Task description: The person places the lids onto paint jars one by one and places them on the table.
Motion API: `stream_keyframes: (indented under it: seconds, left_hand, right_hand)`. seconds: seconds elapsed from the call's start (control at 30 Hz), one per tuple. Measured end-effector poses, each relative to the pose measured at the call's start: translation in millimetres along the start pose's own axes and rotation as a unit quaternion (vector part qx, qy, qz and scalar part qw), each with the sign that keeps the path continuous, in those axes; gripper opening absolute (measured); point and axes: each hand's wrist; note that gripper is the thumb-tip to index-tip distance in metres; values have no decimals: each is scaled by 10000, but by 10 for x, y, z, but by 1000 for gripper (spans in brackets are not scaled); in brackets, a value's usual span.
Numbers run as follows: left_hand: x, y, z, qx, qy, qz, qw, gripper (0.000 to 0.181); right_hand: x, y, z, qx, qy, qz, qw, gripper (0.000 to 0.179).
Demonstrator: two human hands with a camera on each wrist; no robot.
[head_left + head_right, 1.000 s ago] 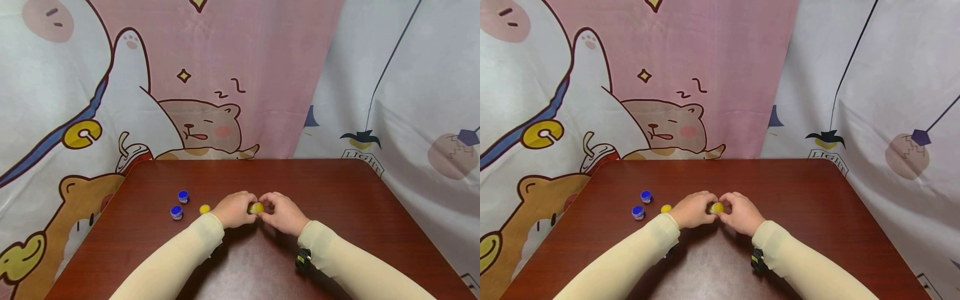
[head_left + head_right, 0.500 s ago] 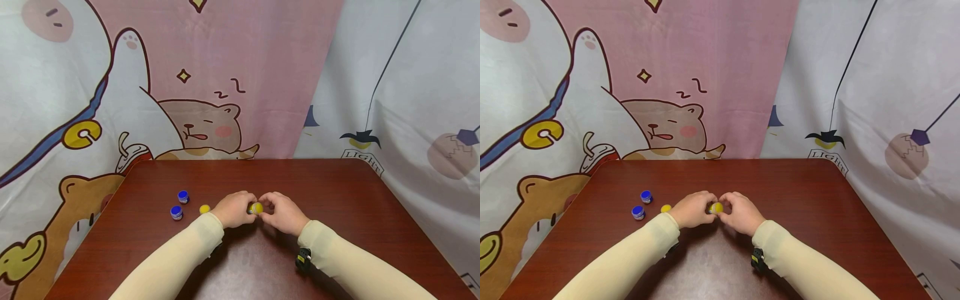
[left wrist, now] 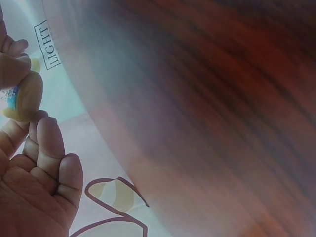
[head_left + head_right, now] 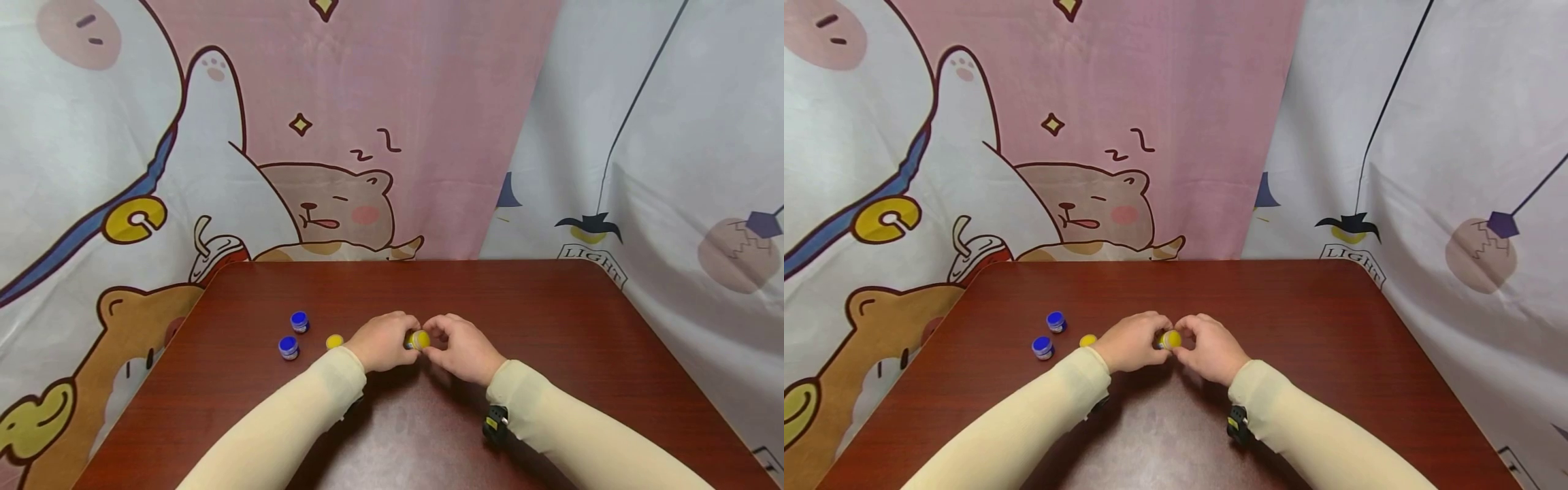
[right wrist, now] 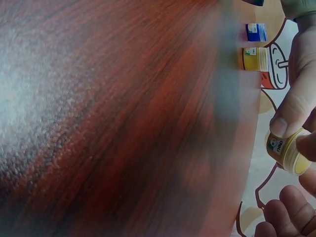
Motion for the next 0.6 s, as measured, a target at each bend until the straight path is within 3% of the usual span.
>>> stream_keyframes:
  seconds: [0.6]
  left_hand:
    - [3,8,12,3,30,-4,10000,35]
  right_hand:
    - [-13,5,-1,-22,13,-6,10000,26]
Point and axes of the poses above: each hand's wrist, its own y-axis towards the middle knuckle, its own x-axis out of the back of the hand, z = x × y, and after that the axes turned 5 degrees about -y, right-handed
